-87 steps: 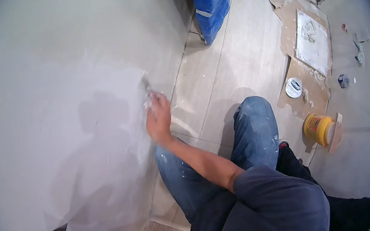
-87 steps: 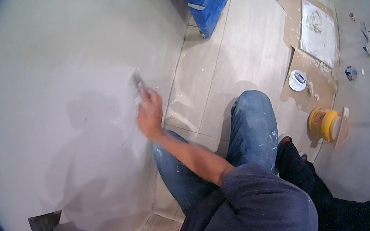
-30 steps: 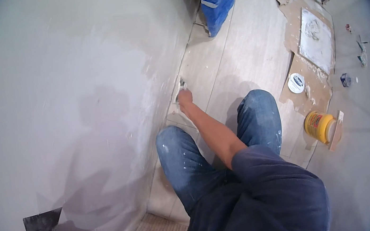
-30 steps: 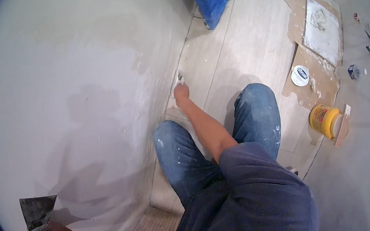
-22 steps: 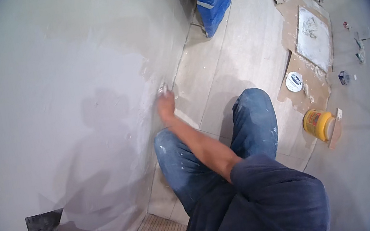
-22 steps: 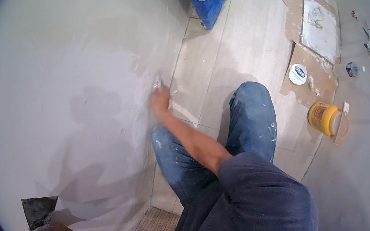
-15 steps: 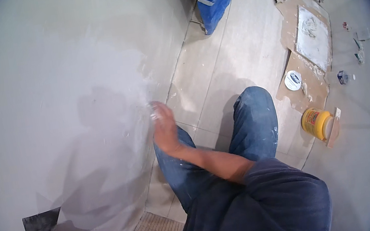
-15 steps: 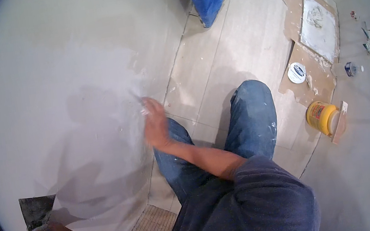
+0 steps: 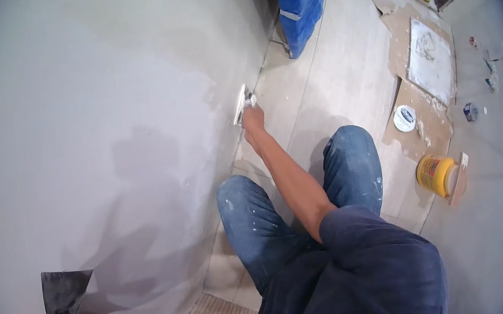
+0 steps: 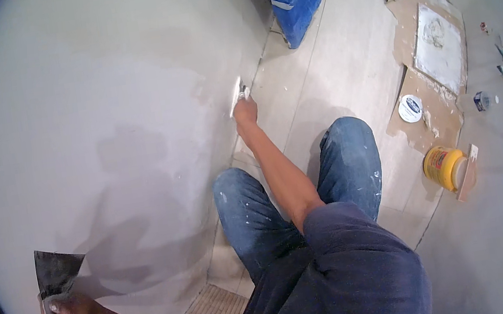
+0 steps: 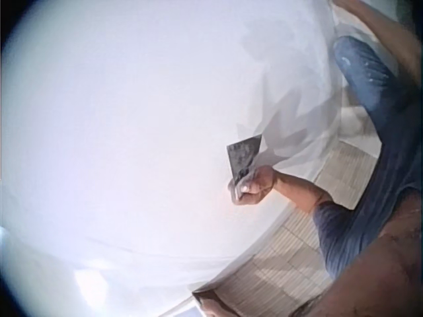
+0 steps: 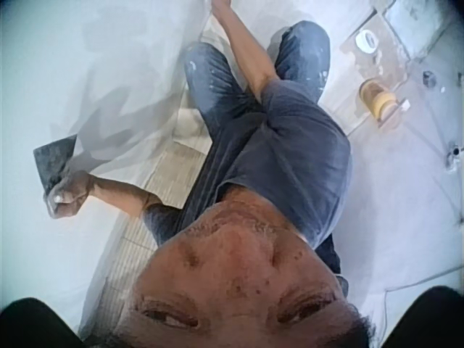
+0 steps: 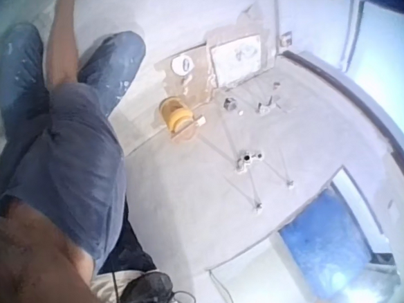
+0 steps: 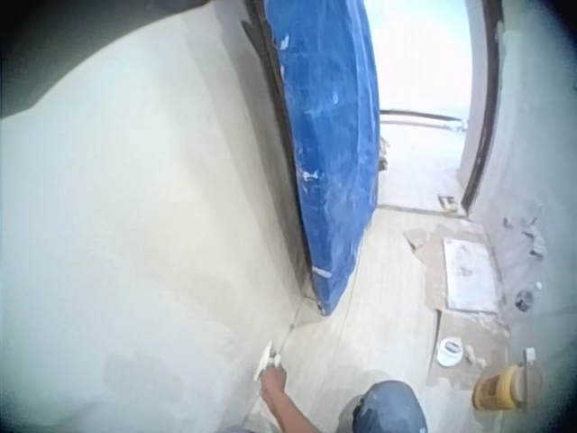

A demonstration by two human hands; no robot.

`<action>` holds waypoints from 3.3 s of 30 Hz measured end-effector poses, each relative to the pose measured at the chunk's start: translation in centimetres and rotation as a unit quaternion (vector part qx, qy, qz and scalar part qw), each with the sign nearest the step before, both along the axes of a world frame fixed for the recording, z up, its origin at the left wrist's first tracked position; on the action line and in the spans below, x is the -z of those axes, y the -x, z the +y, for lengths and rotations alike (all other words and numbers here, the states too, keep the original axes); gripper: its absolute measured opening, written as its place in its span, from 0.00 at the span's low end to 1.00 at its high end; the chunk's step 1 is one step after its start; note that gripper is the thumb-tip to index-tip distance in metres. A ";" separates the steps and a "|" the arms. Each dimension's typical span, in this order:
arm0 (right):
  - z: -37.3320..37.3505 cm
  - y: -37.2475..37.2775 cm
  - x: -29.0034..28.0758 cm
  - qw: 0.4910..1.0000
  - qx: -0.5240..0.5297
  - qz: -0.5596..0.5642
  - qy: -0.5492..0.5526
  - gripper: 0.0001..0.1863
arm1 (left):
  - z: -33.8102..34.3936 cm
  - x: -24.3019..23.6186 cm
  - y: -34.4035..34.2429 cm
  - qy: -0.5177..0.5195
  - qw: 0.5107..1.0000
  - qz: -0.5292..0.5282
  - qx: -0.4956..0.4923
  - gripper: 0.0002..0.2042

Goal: Applying and smoothing joint compound on a wall using putty knives.

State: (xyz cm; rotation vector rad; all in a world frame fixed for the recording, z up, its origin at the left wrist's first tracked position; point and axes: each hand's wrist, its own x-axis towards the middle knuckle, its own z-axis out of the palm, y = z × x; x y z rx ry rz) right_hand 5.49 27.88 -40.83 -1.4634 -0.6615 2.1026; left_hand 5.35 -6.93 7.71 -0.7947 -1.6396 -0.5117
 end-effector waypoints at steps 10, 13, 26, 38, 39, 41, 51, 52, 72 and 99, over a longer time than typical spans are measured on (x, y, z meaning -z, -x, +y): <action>-8.0 -1.6 -25.7 0.853 -0.038 -0.042 -0.519 0.24 | 1.0 0.6 0.7 0.004 0.999 -0.028 0.026 0.18; -10.5 -4.5 -28.7 0.778 -0.055 0.002 -0.626 0.32 | 0.9 0.8 0.7 0.000 0.999 -0.031 0.027 0.17; -12.0 -0.9 -28.8 0.726 0.008 0.028 -0.687 0.31 | 2.0 0.8 0.8 0.028 0.995 -0.052 0.078 0.13; -3.7 -9.1 -0.6 0.937 -0.108 -0.164 -0.288 0.19 | 1.6 1.0 0.8 -0.029 0.999 -0.011 -0.023 0.17; -2.6 -8.5 2.7 0.966 -0.113 -0.133 -0.190 0.20 | 1.5 1.0 0.9 -0.016 1.000 -0.018 -0.006 0.18; -2.2 -7.3 8.4 0.985 -0.095 -0.095 -0.110 0.21 | 1.5 1.0 1.1 -0.017 1.000 -0.012 0.006 0.18; -0.8 -0.8 10.4 0.989 -0.093 0.006 0.111 0.11 | 1.2 1.0 1.0 -0.046 0.999 -0.008 0.002 0.18; -0.5 -1.1 8.6 0.990 -0.103 0.014 0.096 0.11 | 1.1 0.9 0.8 -0.040 0.999 -0.005 0.003 0.18; 3.8 -2.2 -35.0 0.950 -0.224 0.194 -0.096 0.16 | 4.3 -2.3 -1.1 0.122 0.989 0.005 0.080 0.06; 8.7 -5.1 -65.4 0.369 0.003 0.097 -0.924 0.19 | -3.0 -1.3 -2.1 0.020 0.977 -0.071 0.198 0.14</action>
